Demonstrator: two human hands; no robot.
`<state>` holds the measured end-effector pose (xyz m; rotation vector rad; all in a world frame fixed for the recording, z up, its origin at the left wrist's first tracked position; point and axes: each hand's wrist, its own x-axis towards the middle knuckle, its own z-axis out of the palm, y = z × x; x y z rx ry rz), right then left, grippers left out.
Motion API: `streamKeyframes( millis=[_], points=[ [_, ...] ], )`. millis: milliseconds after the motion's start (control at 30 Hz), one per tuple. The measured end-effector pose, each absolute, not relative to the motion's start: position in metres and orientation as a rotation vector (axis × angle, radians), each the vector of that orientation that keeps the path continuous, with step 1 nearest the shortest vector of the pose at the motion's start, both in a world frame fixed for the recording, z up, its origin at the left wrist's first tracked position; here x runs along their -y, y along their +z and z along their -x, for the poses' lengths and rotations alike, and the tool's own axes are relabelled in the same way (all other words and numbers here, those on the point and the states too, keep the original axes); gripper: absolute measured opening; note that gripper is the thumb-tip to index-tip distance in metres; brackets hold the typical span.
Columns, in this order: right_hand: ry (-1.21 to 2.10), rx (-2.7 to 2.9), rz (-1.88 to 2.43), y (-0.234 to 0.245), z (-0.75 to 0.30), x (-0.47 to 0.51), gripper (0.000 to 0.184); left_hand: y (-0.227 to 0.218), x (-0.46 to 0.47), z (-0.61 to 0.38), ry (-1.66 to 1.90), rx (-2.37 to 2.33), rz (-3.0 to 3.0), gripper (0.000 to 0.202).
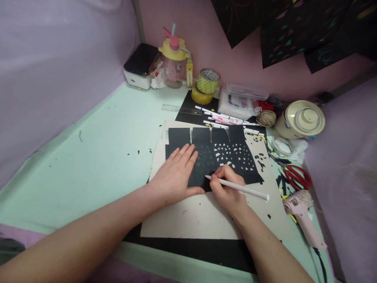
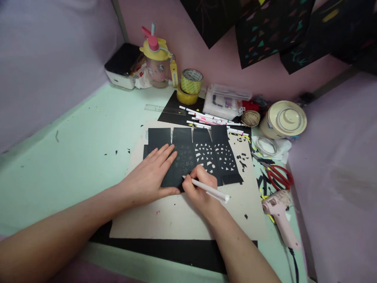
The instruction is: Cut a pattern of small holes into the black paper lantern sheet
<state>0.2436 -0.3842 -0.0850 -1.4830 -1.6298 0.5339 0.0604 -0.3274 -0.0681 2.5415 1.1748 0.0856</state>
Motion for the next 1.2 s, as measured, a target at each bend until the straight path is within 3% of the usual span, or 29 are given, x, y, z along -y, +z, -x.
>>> streamKeyframes(
  millis=[1200],
  points=[
    [0.550, 1.674, 1.469, -0.0823, -0.2415, 0.3841, 0.025, -0.0673, 0.3277, -0.0611, 0.071, -1.182, -2.512, 0.101]
  ],
)
